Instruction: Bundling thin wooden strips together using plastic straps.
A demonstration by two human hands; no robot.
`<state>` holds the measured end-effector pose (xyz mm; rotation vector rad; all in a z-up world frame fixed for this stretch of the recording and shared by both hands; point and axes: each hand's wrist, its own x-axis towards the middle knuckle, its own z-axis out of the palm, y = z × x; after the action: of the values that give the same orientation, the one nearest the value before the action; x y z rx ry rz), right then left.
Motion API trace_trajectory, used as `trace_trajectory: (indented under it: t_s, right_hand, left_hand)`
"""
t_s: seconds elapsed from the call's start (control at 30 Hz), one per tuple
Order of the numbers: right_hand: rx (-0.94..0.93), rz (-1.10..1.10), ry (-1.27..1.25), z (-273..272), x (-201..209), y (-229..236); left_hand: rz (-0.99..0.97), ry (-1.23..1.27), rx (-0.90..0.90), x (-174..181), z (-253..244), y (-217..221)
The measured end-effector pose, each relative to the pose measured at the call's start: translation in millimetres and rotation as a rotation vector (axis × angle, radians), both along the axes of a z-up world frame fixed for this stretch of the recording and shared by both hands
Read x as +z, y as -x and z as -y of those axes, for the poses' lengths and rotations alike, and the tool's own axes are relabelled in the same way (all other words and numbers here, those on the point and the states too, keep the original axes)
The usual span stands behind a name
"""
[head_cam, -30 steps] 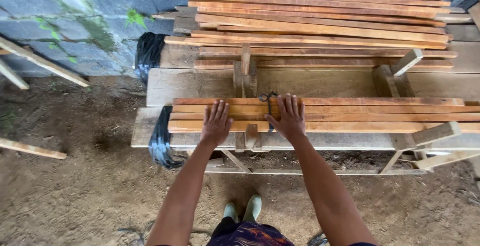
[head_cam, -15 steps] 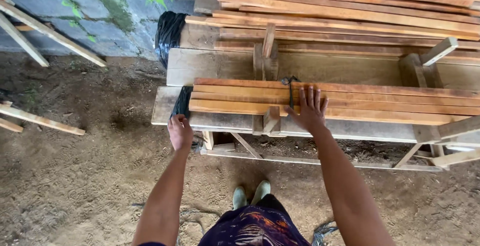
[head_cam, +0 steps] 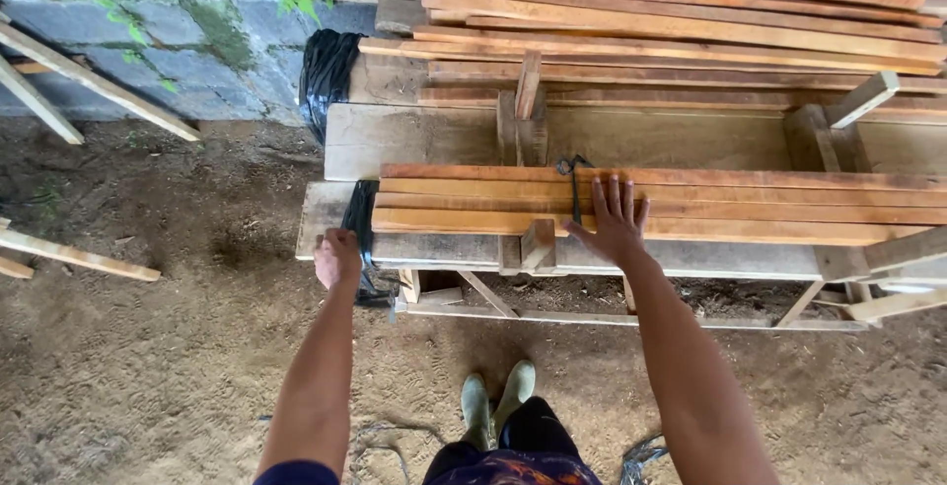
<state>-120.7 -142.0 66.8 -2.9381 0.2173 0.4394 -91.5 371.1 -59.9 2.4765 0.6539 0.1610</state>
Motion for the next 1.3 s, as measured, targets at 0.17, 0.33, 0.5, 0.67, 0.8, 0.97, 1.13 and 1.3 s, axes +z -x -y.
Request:
trace_trajectory:
  t_s: [0.17,0.33,0.5,0.67,0.8,0.97,1.13,1.3]
  right_hand:
    - [-0.003,-0.006,-0.020,-1,1,0]
    - [-0.008,-0.004,-0.063,0,0,1]
    - [0.020,-0.017,-0.057,1,6,2]
    - [0.074,0.017,-0.148,11,5,4]
    - [0.191,0.042,-0.231,25,14,28]
    - [0.168,0.055,-0.854,50,66,73]
    - [0.241,0.136,-1.106,69,98,111]
    - [0.189,0.366,-1.203,117,85,126]
  left_hand:
    - [0.078,0.296,-0.040,51,14,10]
    - [0.233,0.568,-0.145,128,42,44]
    - [0.517,0.793,-0.239,158,86,68]
    - [0.598,0.883,-0.270,209,166,96]
    - [0.597,0.992,-0.305,261,241,125]
    - [0.553,1.060,-0.320,255,324,131]
    - [0.568,1.127,-0.405,258,413,141]
    - [0.507,1.160,-0.422,251,474,151]
